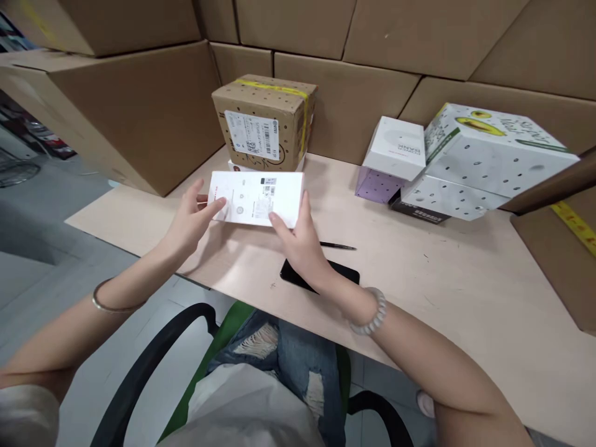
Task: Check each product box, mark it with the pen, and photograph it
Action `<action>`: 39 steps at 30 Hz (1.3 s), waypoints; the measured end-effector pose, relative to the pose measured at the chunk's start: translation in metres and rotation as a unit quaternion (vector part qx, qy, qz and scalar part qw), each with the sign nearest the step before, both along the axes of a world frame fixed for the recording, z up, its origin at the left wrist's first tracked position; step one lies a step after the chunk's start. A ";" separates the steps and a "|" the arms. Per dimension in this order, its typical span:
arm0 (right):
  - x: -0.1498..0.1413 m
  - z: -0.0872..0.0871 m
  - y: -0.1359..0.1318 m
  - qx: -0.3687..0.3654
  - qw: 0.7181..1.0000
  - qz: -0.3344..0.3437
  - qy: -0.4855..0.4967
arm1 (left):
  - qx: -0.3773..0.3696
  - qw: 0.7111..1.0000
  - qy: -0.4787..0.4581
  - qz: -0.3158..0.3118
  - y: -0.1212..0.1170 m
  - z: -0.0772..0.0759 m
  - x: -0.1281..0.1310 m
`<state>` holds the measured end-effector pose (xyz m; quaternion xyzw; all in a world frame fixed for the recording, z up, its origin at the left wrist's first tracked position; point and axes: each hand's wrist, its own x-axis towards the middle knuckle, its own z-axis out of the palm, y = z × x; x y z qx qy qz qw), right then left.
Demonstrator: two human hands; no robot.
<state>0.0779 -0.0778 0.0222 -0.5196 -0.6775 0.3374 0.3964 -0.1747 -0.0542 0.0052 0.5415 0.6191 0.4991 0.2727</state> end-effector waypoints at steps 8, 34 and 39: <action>0.099 0.021 -0.028 0.017 0.978 -0.101 0.181 | 0.033 0.952 -0.204 -0.225 -0.009 0.039 0.095; 0.142 -0.013 -0.030 -0.221 0.936 -0.050 0.268 | 0.025 0.922 -0.268 -0.280 0.024 -0.001 0.168; 0.135 -0.009 -0.038 -0.248 0.947 0.008 0.204 | 0.040 0.892 -0.275 -0.356 0.021 -0.004 0.168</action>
